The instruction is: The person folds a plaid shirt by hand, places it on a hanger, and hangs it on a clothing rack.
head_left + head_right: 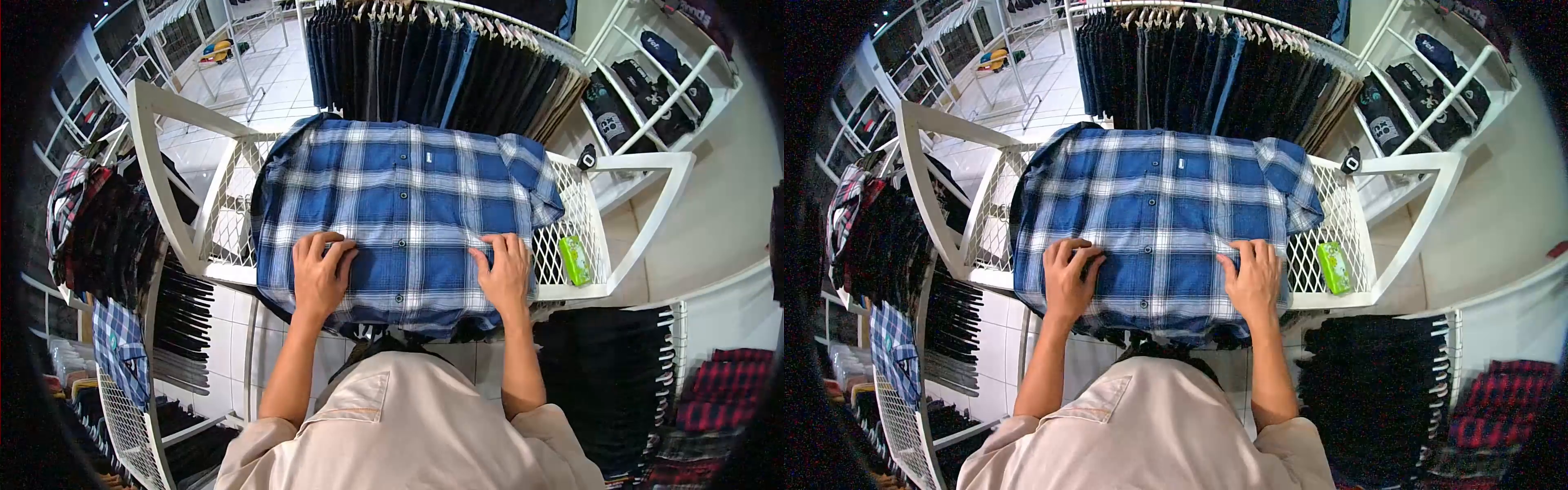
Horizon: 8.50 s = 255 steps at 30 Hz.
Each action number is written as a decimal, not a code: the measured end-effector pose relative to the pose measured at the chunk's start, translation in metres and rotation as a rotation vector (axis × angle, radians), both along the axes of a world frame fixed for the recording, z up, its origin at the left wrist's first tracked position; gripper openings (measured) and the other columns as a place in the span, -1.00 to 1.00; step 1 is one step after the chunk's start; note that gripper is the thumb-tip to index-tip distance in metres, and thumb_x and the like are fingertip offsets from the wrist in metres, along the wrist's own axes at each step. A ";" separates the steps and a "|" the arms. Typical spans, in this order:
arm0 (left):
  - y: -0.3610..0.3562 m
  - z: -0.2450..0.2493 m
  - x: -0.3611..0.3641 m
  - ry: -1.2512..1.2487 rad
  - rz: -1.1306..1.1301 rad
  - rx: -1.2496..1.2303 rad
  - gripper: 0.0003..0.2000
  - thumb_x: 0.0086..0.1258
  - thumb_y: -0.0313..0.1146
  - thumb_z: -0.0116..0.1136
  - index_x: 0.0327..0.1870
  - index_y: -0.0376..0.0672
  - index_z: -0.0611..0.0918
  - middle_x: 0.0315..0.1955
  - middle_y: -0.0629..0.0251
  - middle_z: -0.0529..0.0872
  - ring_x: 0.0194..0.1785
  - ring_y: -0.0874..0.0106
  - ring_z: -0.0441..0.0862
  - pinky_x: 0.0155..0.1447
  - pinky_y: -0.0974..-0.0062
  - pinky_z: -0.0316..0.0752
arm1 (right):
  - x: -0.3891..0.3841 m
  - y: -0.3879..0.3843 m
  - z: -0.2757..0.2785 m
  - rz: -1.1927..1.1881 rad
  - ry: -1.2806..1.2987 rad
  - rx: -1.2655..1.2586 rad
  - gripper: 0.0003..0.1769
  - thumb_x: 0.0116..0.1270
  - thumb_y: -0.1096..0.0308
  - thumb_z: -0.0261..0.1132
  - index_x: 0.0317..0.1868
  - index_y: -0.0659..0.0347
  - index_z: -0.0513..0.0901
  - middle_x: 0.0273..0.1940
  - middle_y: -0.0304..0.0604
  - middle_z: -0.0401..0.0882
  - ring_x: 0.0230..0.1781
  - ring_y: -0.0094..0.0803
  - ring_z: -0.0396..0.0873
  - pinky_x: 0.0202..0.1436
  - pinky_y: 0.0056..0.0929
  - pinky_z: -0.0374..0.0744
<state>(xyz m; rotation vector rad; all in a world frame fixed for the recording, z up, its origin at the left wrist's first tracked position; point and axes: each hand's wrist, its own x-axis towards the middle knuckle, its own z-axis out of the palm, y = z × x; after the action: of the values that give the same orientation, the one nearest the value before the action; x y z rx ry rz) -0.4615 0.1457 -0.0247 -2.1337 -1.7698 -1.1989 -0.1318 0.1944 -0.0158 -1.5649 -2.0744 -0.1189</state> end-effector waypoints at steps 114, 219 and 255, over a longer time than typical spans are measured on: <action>-0.048 0.045 -0.001 -0.108 -0.122 -0.334 -0.71 0.30 -0.21 0.54 -0.13 -0.22 0.78 -0.33 0.18 0.68 -0.16 0.10 0.59 -0.01 0.16 0.50 | -0.008 -0.053 0.015 0.128 0.213 -0.095 -0.85 0.43 0.30 0.43 -0.18 0.21 0.73 -0.03 -0.07 0.67 0.02 -0.06 0.60 0.11 -0.11 0.50; 0.073 0.175 -0.080 -0.044 -0.202 0.293 -0.72 0.34 -0.32 0.47 -0.08 -0.26 0.65 -0.33 -0.06 0.73 -0.26 -0.10 0.68 -0.15 0.15 0.55 | -0.111 0.057 0.259 0.490 0.313 0.489 -0.53 0.44 0.04 0.50 0.06 0.30 0.71 -0.06 0.00 0.79 0.02 -0.12 0.77 0.02 -0.20 0.70; -0.004 0.156 0.146 -0.170 -0.443 -0.152 -0.58 0.40 -0.11 0.48 -0.04 -0.28 0.60 -0.43 -0.08 0.79 -0.36 -0.01 0.79 -0.26 0.15 0.61 | 0.156 -0.094 0.065 0.136 0.740 -0.058 -0.50 0.48 0.01 0.47 0.11 0.32 0.77 0.08 -0.03 0.78 0.11 -0.20 0.72 0.25 -0.28 0.57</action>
<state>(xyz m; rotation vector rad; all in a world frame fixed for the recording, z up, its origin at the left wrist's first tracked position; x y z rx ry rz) -0.3153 0.1415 0.1317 -2.6866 -1.5354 -1.4156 0.0241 0.1001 0.0495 -1.2305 -1.5826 0.5005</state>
